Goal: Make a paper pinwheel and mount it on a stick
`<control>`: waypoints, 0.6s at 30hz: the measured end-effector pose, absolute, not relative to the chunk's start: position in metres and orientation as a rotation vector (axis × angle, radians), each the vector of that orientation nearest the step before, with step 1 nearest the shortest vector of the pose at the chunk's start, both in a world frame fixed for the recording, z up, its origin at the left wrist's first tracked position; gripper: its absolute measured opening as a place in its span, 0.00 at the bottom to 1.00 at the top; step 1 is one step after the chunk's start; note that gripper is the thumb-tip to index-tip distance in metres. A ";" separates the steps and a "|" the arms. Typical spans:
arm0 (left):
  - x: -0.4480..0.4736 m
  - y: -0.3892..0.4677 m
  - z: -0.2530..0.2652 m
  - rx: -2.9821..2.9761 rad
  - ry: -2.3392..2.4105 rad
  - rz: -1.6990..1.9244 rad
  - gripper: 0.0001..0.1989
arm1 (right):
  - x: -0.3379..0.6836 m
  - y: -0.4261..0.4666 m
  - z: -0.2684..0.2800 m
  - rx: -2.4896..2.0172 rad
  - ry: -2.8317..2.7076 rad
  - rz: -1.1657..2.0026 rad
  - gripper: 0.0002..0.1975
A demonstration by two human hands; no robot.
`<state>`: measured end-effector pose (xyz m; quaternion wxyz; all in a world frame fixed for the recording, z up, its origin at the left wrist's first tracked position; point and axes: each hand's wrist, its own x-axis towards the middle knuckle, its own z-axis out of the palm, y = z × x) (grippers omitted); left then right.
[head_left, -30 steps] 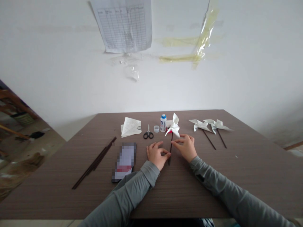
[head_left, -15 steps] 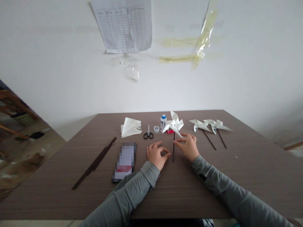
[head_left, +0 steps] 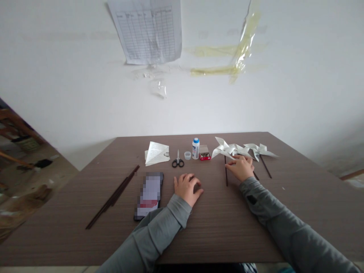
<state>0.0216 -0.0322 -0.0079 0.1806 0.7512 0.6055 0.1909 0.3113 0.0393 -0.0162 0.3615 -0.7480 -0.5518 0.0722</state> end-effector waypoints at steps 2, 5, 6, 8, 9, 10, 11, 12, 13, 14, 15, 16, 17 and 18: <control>0.023 -0.033 -0.008 2.124 1.711 0.530 0.09 | 0.314 0.041 -0.017 -1.959 -1.450 0.168 0.12; 0.021 -0.033 -0.011 2.133 1.683 0.521 0.09 | 0.319 0.042 -0.016 -1.995 -1.497 0.192 0.11; 0.020 -0.032 -0.012 2.136 1.675 0.522 0.09 | 0.319 0.042 -0.016 -2.001 -1.504 0.200 0.11; 0.018 -0.031 -0.015 2.142 1.663 0.529 0.10 | 0.319 0.042 -0.015 -2.017 -1.500 0.195 0.10; 0.018 -0.031 -0.016 2.143 1.661 0.532 0.10 | 0.317 0.042 -0.016 -2.030 -1.490 0.183 0.10; 0.017 -0.031 -0.017 2.144 1.660 0.533 0.10 | 0.316 0.041 -0.016 -2.047 -1.478 0.170 0.09; 0.017 -0.031 -0.017 2.142 1.660 0.534 0.10 | 0.314 0.041 -0.016 -2.066 -1.468 0.160 0.07; 0.018 -0.031 -0.017 2.141 1.660 0.535 0.10 | 0.313 0.040 -0.016 -2.080 -1.465 0.157 0.06; 0.018 -0.031 -0.016 2.139 1.661 0.537 0.10 | 0.313 0.040 -0.016 -2.091 -1.466 0.154 0.06; 0.019 -0.032 -0.014 2.136 1.662 0.542 0.10 | 0.313 0.040 -0.016 -2.097 -1.470 0.150 0.05; 0.020 -0.033 -0.013 2.132 1.667 0.548 0.10 | 0.314 0.039 -0.016 -2.096 -1.479 0.142 0.05; 0.021 -0.034 -0.011 2.129 1.673 0.556 0.10 | 0.316 0.040 -0.015 -2.085 -1.495 0.133 0.05; 0.022 -0.034 -0.010 2.126 1.680 0.561 0.11 | 0.318 0.040 -0.014 -2.068 -1.516 0.123 0.05; 0.022 -0.035 -0.008 2.126 1.684 0.564 0.11 | 0.321 0.040 -0.013 -2.047 -1.542 0.115 0.04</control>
